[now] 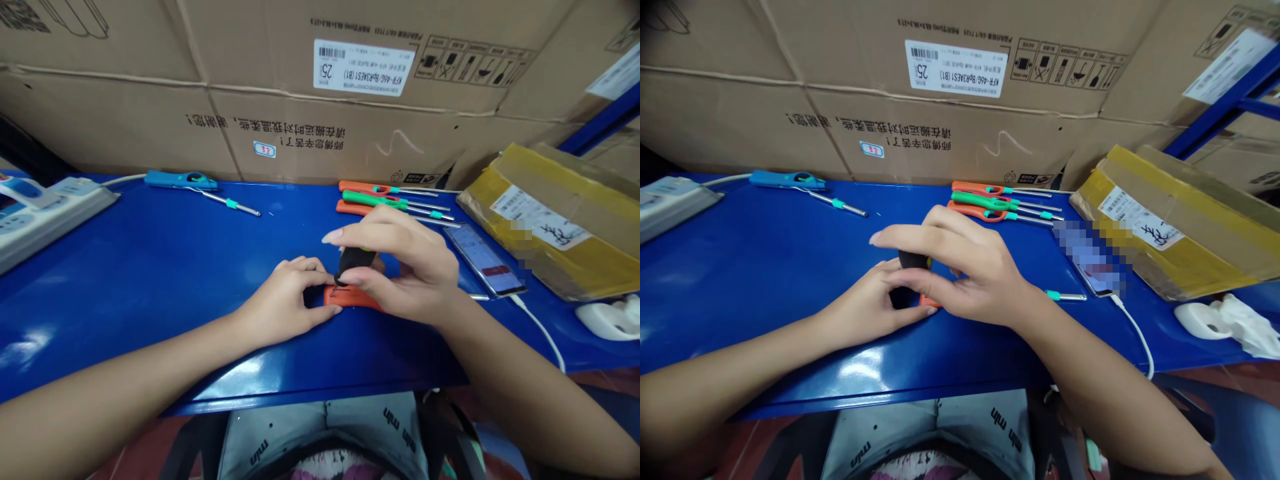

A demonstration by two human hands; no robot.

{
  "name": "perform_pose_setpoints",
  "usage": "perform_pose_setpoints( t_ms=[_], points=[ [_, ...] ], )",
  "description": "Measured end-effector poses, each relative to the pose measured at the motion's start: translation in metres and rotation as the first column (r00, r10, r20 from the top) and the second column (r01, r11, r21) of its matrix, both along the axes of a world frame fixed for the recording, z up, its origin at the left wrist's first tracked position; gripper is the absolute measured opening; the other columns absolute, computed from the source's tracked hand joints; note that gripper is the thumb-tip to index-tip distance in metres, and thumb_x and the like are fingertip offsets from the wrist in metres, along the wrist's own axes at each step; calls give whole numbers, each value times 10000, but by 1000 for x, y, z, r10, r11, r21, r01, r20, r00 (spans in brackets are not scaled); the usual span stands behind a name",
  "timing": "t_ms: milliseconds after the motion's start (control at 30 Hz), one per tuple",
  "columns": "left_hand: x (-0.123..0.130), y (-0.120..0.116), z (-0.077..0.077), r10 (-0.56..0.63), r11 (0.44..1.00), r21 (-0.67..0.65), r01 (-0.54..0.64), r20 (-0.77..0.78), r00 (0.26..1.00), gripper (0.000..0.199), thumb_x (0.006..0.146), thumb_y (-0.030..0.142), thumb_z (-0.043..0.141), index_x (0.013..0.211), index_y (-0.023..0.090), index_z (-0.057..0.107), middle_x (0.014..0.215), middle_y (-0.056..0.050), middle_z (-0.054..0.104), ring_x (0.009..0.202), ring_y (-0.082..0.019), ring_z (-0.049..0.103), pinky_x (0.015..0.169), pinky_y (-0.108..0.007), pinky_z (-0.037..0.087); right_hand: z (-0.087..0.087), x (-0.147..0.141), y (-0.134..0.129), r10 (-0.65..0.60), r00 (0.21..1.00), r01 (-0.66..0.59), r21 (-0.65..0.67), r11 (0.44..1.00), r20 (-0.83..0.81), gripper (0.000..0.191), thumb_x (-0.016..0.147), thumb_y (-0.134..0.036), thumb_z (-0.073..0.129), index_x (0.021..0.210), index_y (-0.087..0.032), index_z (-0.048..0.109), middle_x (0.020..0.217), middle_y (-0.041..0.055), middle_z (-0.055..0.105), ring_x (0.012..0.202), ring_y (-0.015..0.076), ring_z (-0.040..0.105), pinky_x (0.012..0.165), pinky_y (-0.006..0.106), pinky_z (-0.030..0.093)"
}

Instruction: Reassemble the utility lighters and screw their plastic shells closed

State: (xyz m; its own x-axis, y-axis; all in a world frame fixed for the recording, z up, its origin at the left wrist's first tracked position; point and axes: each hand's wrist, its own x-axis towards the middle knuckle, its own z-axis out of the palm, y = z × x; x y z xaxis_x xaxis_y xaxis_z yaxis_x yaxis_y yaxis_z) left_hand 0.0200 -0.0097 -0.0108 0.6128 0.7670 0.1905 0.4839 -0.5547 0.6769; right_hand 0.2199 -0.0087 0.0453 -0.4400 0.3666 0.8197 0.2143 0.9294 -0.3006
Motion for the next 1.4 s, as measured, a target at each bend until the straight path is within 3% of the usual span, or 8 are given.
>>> perform_pose_setpoints(
  t_ms=[167,367,833,1000,1100,1200,1333,1400],
  points=[
    [0,1,-2,13,1000,29,-12,-15,1000,207,824,343,773,988,219,748,1018,-47,709,996,-260,652,897,-422,495,0,4,-2,45,998,-39,-120,992,50,359,1015,-207,456,1348,-183,585,1226,81,704,1005,187,696,865,366,606],
    [0,0,-1,18,1000,7,-18,-17,1000,162,817,318,767,948,223,748,919,-27,714,881,-229,667,764,-361,488,0,3,-3,-18,999,23,-93,995,47,267,957,-225,637,1220,-184,656,1008,51,739,852,160,701,806,316,597],
    [1,0,-2,16,1000,24,-17,12,1000,152,794,286,787,917,211,739,901,-15,710,865,-215,661,788,-353,493,-4,2,1,-18,999,19,-27,999,34,314,944,-215,657,1256,-215,629,1095,39,750,921,163,712,837,321,613],
    [0,1,-1,-4,1000,27,4,8,1000,216,796,298,790,991,219,743,949,-24,703,913,-226,648,853,-380,490,-10,3,2,-105,988,94,-103,990,-115,284,967,-270,602,1247,-233,627,1133,64,718,877,185,717,704,324,628],
    [0,-1,1,-10,1000,4,10,-19,1000,250,800,280,769,1042,226,737,972,-30,696,927,-231,636,890,-406,481,-11,6,8,-244,937,210,-152,966,-251,307,1039,-337,476,1333,-289,552,1163,66,680,847,174,712,640,298,614],
    [0,-3,4,-8,1000,-12,7,-37,999,267,794,251,744,1061,235,724,1016,-32,693,962,-235,634,945,-433,461,-11,12,21,-270,898,221,-175,959,-347,346,1071,-341,388,1409,-338,463,1177,49,664,790,154,709,615,284,600],
    [0,-5,6,-10,1000,22,12,-71,997,284,789,248,723,1072,238,704,1050,-31,691,995,-246,629,980,-451,438,-16,15,35,-256,874,162,-250,955,-413,338,1007,-287,565,1341,-308,520,1045,7,678,564,80,615,518,221,551],
    [-1,-7,6,-3,999,51,8,-94,996,307,787,261,717,1091,238,691,1057,-36,691,1003,-260,620,956,-450,446,-20,13,37,-271,879,165,-283,945,-391,284,982,-265,606,1264,-267,573,1033,10,670,578,73,619,539,212,557]
  ],
)
